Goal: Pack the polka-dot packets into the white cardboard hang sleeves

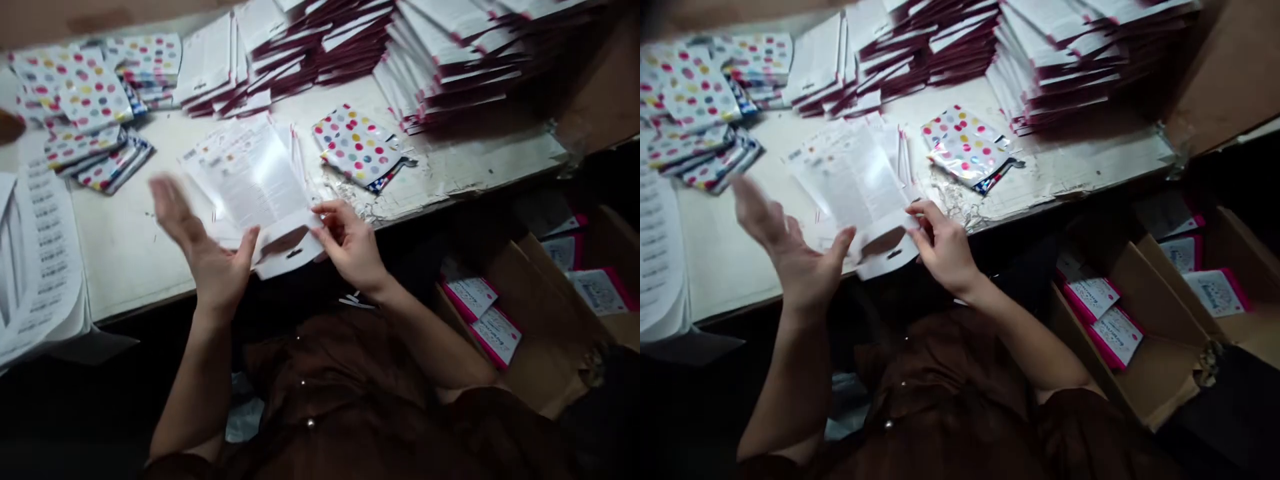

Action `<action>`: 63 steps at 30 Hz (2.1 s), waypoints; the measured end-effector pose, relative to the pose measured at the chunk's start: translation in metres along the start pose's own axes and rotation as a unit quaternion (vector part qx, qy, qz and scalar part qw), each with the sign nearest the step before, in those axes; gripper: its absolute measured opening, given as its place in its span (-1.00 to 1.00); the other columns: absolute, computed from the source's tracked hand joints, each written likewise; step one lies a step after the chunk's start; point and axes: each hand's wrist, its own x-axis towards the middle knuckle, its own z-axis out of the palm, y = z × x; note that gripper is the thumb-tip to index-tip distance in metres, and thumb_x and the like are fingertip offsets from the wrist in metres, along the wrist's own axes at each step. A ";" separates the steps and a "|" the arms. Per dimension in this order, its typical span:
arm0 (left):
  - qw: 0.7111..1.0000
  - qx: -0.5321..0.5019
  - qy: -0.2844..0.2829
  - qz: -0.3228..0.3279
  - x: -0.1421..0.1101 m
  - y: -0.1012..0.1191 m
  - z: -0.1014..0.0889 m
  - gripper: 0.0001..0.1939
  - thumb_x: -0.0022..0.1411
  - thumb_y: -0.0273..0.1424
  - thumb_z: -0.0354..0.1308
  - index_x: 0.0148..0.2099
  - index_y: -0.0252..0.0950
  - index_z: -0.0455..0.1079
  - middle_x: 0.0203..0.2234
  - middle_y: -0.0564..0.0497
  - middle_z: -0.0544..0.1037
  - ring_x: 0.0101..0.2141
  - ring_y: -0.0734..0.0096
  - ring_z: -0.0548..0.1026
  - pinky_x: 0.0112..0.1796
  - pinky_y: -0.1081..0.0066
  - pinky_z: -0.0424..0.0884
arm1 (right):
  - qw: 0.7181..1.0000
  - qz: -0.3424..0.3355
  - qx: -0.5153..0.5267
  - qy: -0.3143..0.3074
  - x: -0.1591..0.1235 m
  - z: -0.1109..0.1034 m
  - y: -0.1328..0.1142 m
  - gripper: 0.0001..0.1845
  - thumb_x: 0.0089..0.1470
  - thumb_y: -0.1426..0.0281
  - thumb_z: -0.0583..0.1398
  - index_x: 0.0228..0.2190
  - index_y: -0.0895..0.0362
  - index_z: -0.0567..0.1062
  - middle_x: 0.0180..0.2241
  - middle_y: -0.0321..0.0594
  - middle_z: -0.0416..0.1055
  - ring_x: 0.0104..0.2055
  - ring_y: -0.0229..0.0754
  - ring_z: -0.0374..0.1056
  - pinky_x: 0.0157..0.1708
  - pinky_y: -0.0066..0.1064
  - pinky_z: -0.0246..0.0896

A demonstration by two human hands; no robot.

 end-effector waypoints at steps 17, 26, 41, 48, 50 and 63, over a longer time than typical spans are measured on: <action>0.982 0.098 -0.104 0.120 -0.021 -0.046 0.025 -0.26 0.24 0.04 0.04 0.33 -0.22 0.08 0.34 -0.11 0.09 0.34 0.08 -0.08 0.29 -0.01 -0.18 | 0.915 -0.211 -0.323 -0.120 0.036 0.007 0.031 -0.65 0.20 0.37 0.18 0.02 -0.09 0.47 -0.23 -0.14 0.32 -0.15 -0.03 0.22 -0.18 -0.18 0.21; 0.985 0.094 -0.088 0.118 -0.019 -0.047 0.025 -0.26 0.23 0.07 0.03 0.31 -0.24 0.14 0.32 -0.11 0.14 0.32 0.07 0.00 0.28 0.00 -0.11 | 0.957 -0.131 -0.217 -0.143 0.039 0.009 0.019 -0.87 0.14 0.40 0.23 -0.23 0.05 0.56 -0.34 -0.22 0.34 -0.26 -0.13 0.30 -0.19 -0.22 0.25; 0.980 0.141 -0.071 0.123 -0.019 -0.045 0.026 -0.32 0.24 0.02 0.06 0.30 -0.19 0.17 0.30 -0.06 0.19 0.30 0.07 0.07 0.26 -0.01 0.01 | 0.986 -0.108 -0.122 -0.045 0.040 0.022 0.029 -0.93 0.14 0.46 0.23 -0.35 0.08 0.54 -0.38 -0.23 0.32 -0.28 -0.16 0.32 -0.26 -0.28 0.29; 0.977 0.124 -0.018 0.170 -0.016 -0.054 0.032 -0.34 0.21 -0.14 0.17 0.31 -0.17 0.16 0.26 -0.13 0.26 0.25 -0.04 0.17 0.21 -0.10 0.07 | 0.967 -0.126 -0.213 -0.058 0.045 0.028 0.034 -0.83 0.23 0.36 0.15 -0.40 0.11 0.46 -0.38 -0.21 0.34 -0.23 -0.13 0.27 -0.17 -0.26 0.18; 0.979 0.110 -0.013 0.173 -0.015 -0.056 0.033 -0.35 0.22 -0.15 0.17 0.31 -0.14 0.16 0.26 -0.12 0.26 0.25 -0.06 0.17 0.21 -0.12 0.06 | 0.952 -0.129 -0.268 -0.070 0.048 0.030 0.036 -0.82 0.23 0.35 0.15 -0.39 0.14 0.45 -0.35 -0.18 0.36 -0.23 -0.12 0.25 -0.18 -0.27 0.14; 0.973 0.122 -0.019 0.197 -0.012 -0.056 0.029 -0.30 0.20 -0.12 0.16 0.34 -0.06 0.08 0.26 -0.11 0.25 0.24 -0.12 0.18 0.20 -0.14 0.08 | 0.933 -0.111 -0.325 -0.110 0.031 0.023 0.020 -0.87 0.26 0.39 0.11 -0.18 0.15 0.42 -0.18 -0.13 0.37 -0.10 -0.10 0.24 -0.09 -0.25 0.02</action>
